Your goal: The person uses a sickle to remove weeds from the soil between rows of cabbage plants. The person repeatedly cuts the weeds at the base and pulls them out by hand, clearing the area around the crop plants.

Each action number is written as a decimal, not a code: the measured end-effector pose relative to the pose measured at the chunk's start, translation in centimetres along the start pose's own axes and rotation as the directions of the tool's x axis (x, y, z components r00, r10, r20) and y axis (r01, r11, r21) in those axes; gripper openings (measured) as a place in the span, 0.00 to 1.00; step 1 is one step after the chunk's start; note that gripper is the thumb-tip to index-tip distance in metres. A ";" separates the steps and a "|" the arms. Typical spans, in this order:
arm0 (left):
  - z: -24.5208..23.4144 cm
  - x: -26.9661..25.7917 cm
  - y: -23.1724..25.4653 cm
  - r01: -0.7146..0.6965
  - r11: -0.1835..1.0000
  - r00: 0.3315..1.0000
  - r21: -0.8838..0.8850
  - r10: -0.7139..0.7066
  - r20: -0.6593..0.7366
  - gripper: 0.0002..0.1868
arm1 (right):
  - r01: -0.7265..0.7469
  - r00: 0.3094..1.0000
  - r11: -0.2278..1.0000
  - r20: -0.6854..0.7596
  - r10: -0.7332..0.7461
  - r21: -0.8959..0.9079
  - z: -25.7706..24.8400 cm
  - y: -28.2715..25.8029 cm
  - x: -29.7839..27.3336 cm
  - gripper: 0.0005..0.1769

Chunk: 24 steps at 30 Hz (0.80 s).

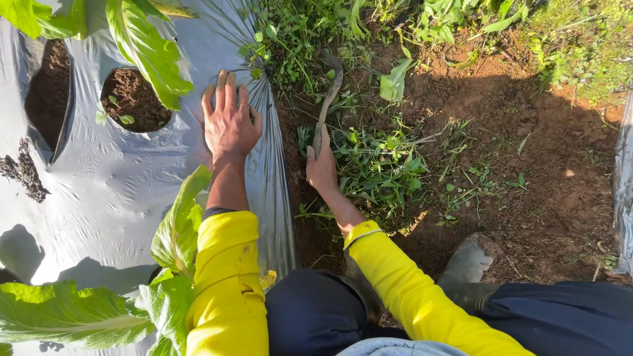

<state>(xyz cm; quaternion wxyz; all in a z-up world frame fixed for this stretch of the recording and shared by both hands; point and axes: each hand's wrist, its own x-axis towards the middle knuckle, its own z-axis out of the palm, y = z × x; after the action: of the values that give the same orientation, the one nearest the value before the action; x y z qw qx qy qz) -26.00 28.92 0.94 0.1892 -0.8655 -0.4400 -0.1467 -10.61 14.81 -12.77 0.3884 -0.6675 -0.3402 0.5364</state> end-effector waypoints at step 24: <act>-0.3 -0.1 0.1 0.011 1.000 1.000 0.000 -0.011 -0.006 0.21 | -0.118 0.990 0.989 0.092 0.109 0.093 -0.3 -1.6 -4.3 0.37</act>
<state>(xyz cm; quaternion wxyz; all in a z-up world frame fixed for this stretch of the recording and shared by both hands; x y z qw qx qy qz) -26.02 28.67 1.12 0.1897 -0.8627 -0.4440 -0.1504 -11.24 11.79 -9.33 0.3745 -0.6421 -0.2915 0.6021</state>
